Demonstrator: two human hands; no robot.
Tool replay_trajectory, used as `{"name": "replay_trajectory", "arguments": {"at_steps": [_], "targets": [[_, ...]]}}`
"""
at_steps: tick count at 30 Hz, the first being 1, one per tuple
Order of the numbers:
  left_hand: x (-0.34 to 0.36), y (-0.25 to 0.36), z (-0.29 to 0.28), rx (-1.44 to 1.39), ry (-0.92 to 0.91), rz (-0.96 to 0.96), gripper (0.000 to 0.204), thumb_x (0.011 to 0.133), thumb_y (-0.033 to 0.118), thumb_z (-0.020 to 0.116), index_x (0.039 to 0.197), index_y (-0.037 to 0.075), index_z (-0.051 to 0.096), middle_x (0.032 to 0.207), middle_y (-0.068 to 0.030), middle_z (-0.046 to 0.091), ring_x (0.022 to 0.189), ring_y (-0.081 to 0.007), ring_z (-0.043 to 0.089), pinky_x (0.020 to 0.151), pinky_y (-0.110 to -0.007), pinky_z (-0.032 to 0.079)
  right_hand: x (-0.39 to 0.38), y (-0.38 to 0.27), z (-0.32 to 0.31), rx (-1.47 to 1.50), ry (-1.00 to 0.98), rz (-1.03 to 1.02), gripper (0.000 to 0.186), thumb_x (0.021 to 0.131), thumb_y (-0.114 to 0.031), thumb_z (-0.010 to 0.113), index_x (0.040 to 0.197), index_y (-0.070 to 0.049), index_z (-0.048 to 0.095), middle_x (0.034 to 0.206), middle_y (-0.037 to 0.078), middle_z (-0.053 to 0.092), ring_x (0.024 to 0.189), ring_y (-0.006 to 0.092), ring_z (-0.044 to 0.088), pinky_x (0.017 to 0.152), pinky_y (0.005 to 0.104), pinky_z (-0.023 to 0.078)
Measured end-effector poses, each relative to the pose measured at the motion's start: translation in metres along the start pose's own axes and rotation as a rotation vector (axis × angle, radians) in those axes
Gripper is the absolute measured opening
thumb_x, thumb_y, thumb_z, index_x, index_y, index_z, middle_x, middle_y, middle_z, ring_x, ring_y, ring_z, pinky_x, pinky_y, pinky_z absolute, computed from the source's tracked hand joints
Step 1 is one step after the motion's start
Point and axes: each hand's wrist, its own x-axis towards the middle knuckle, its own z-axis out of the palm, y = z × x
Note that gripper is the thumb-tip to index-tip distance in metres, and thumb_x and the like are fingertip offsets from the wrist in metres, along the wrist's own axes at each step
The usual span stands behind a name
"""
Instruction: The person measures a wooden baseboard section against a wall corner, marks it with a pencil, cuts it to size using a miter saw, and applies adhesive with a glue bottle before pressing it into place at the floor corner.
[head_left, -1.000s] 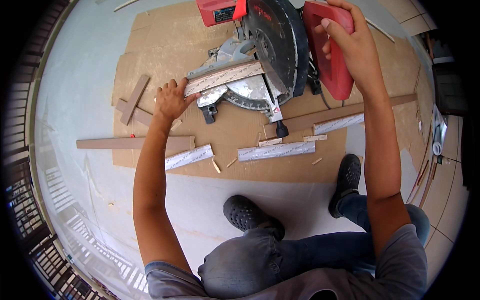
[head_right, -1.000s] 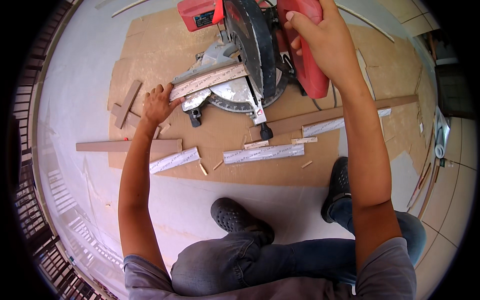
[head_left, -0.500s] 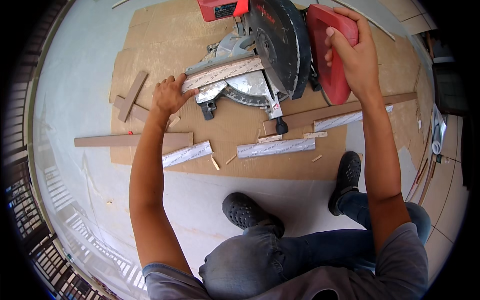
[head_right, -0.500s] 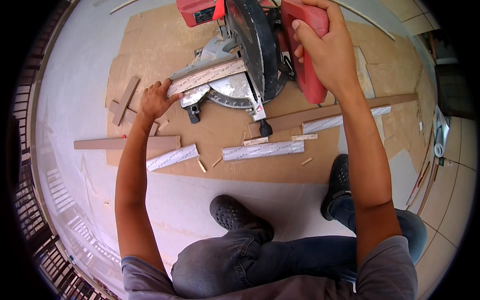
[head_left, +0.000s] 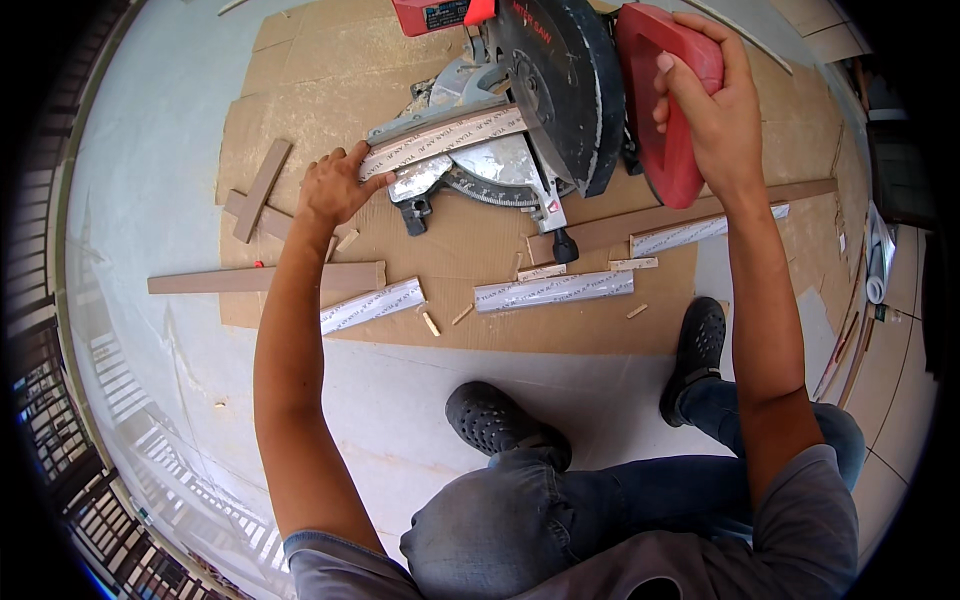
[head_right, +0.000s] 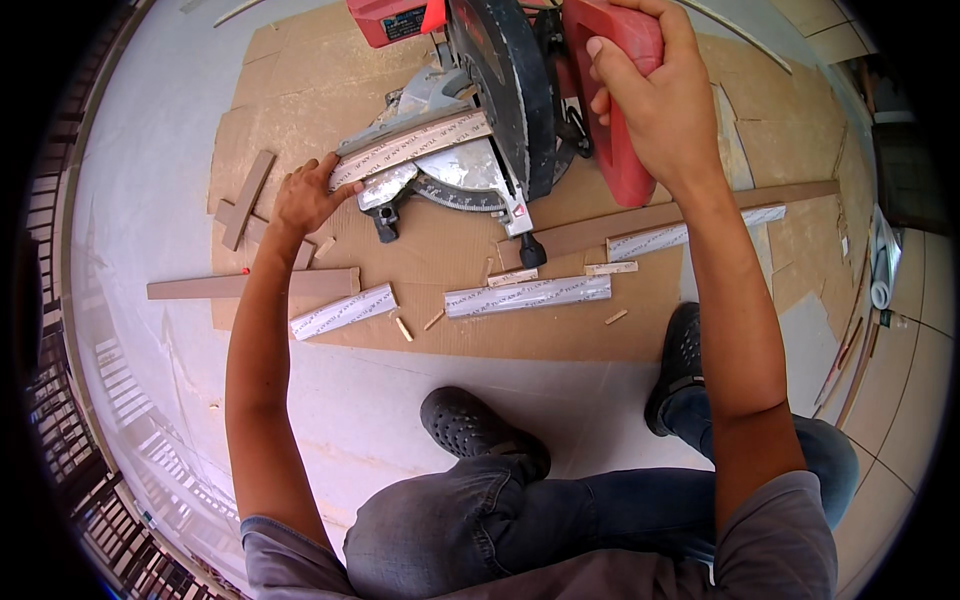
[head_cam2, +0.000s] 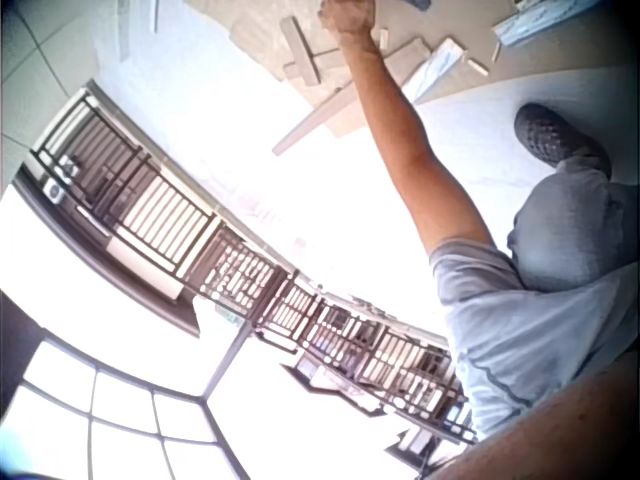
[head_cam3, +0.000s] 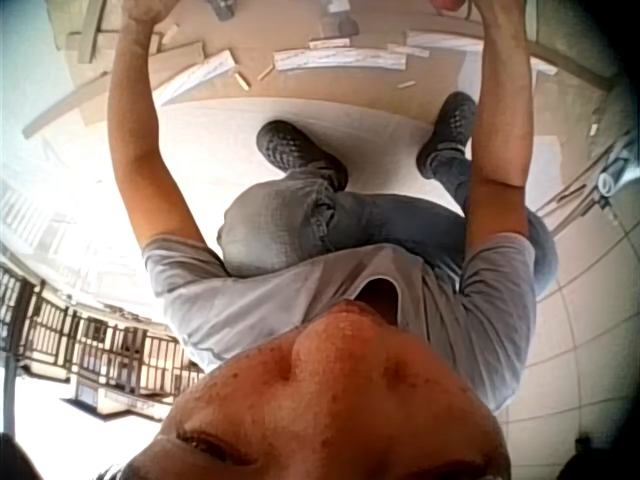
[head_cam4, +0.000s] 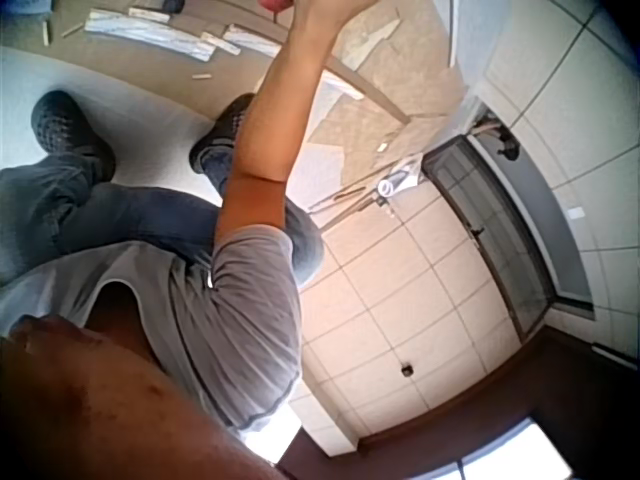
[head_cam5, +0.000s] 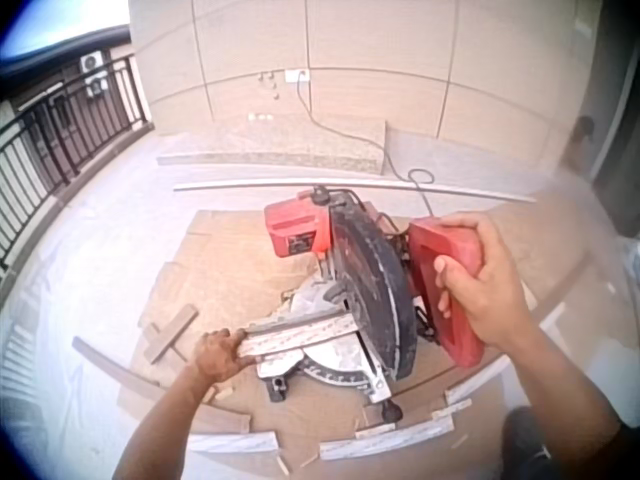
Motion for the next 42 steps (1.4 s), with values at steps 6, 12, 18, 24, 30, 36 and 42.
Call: {"name": "replay_trajectory", "arguments": {"at_steps": [6,12,18,24,30,36,42], "targets": [[0.0,0.0,-0.001,-0.021,-0.011,-0.008,0.076,0.088,0.075,0.059,0.132,0.012,0.061,0.105,-0.0222,0.07,0.104,-0.0411,0.068,0.096,-0.051,0.05,0.0,0.0,0.001,0.0,0.003,0.011,0.042,0.1,-0.019,0.067,0.136,-0.005,0.052,0.086,0.005,0.064,0.064,0.0093,0.06,0.057,0.0254,0.051],[0.001,-0.005,-0.001,-0.05,-0.037,-0.002,0.076,0.088,0.074,0.059,0.133,0.012,0.061,0.104,-0.0222,0.07,0.104,-0.042,0.068,0.095,-0.051,0.05,0.003,-0.011,0.003,0.022,0.065,0.097,0.037,0.097,-0.005,0.062,0.132,-0.007,0.05,0.081,0.005,0.061,0.057,0.0108,0.057,0.053,0.0253,0.051],[0.0,-0.007,0.001,-0.055,-0.02,0.01,0.075,0.088,0.074,0.058,0.133,0.013,0.061,0.103,-0.022,0.07,0.102,-0.0416,0.069,0.094,-0.051,0.051,0.002,-0.01,0.003,0.039,0.052,0.099,0.037,0.097,-0.005,0.062,0.132,-0.008,0.05,0.081,0.005,0.061,0.056,0.0104,0.057,0.053,0.0252,0.05],[0.001,-0.005,0.0,-0.054,-0.035,0.002,0.075,0.089,0.074,0.058,0.132,0.012,0.06,0.103,-0.0216,0.07,0.104,-0.0405,0.069,0.095,-0.05,0.05,0.0,-0.011,0.004,0.042,0.055,0.113,0.038,0.098,-0.006,0.063,0.132,-0.008,0.049,0.081,0.004,0.06,0.056,0.0102,0.057,0.053,0.0251,0.05],[0.002,-0.002,-0.004,-0.073,-0.047,0.002,0.074,0.09,0.071,0.06,0.132,0.01,0.06,0.104,-0.022,0.069,0.105,-0.0409,0.067,0.096,-0.05,0.05,-0.001,0.0,0.004,0.06,0.076,0.053,0.038,0.098,-0.006,0.063,0.133,-0.008,0.048,0.081,0.004,0.06,0.056,0.0102,0.057,0.053,0.0249,0.05],[0.001,-0.002,-0.002,-0.088,-0.048,-0.019,0.075,0.088,0.073,0.06,0.131,0.012,0.061,0.105,-0.021,0.07,0.107,-0.0399,0.067,0.098,-0.05,0.049,-0.002,-0.005,0.007,0.047,0.087,0.069,0.037,0.098,-0.005,0.062,0.132,-0.009,0.049,0.08,0.004,0.06,0.056,0.0102,0.056,0.053,0.0248,0.05],[0.002,-0.002,-0.001,-0.087,-0.048,-0.013,0.076,0.088,0.074,0.059,0.129,0.01,0.061,0.104,-0.0212,0.07,0.105,-0.0404,0.068,0.097,-0.05,0.049,-0.002,-0.004,0.01,0.02,0.114,0.043,0.036,0.098,-0.005,0.061,0.131,-0.009,0.049,0.079,0.004,0.06,0.055,0.0099,0.056,0.052,0.0246,0.049]]}}
